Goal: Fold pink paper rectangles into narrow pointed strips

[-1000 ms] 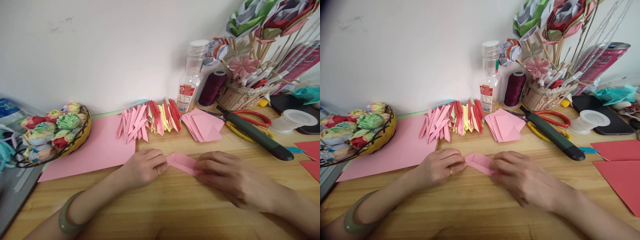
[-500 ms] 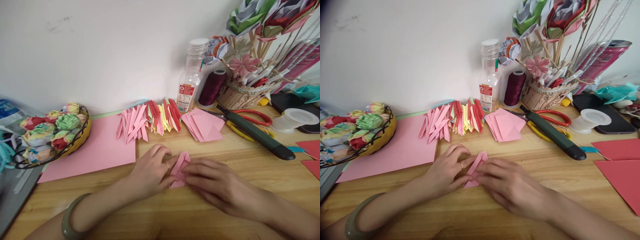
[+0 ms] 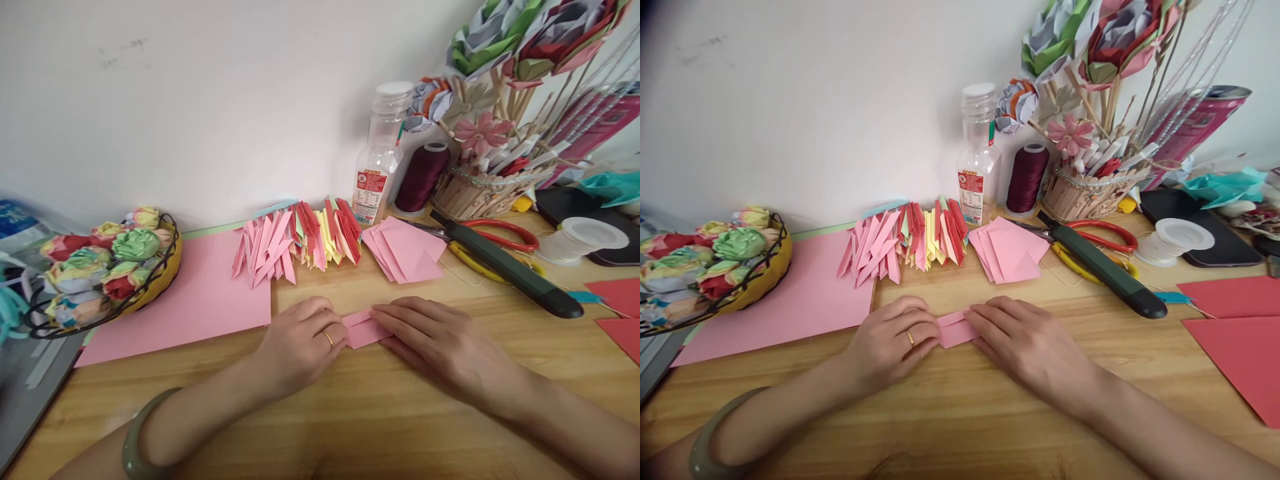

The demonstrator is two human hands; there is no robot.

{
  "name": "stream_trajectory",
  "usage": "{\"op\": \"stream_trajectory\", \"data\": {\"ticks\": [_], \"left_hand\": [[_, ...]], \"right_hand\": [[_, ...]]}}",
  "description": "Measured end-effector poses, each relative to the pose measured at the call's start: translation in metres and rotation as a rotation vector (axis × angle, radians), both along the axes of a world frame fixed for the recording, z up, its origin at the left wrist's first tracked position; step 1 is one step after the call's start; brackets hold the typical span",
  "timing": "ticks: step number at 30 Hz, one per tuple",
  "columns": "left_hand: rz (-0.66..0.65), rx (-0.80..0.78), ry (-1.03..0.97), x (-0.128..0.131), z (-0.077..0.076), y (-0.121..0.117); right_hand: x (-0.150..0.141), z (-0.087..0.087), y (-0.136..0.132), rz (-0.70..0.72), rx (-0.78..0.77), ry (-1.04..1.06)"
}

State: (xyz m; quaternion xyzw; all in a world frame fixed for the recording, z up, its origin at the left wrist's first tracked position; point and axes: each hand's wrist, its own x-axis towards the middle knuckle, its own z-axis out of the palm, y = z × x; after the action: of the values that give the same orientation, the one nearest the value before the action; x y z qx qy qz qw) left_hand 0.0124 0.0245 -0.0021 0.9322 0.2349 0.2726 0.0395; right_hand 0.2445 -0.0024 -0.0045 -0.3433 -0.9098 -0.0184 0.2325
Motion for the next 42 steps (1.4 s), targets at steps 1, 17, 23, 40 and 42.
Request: {"op": "stream_trajectory", "data": {"ticks": [1, 17, 23, 40, 42], "left_hand": [[-0.002, 0.023, 0.006, 0.000, -0.001, 0.001], [-0.062, 0.289, 0.077, -0.003, -0.002, 0.004], [0.044, 0.080, -0.008, -0.002, -0.004, 0.000], [-0.018, 0.304, 0.124, -0.002, -0.001, -0.006], [-0.021, 0.317, 0.125, -0.002, 0.000, -0.005]], "right_hand": [[0.001, -0.001, 0.000, -0.004, -0.018, 0.011], [0.006, -0.003, 0.003, 0.067, -0.118, 0.070], [0.005, -0.001, 0.005, 0.079, -0.126, 0.053], [0.005, 0.000, 0.000, 0.119, -0.002, -0.063], [0.003, 0.001, -0.001, 0.105, 0.006, -0.061]]}}
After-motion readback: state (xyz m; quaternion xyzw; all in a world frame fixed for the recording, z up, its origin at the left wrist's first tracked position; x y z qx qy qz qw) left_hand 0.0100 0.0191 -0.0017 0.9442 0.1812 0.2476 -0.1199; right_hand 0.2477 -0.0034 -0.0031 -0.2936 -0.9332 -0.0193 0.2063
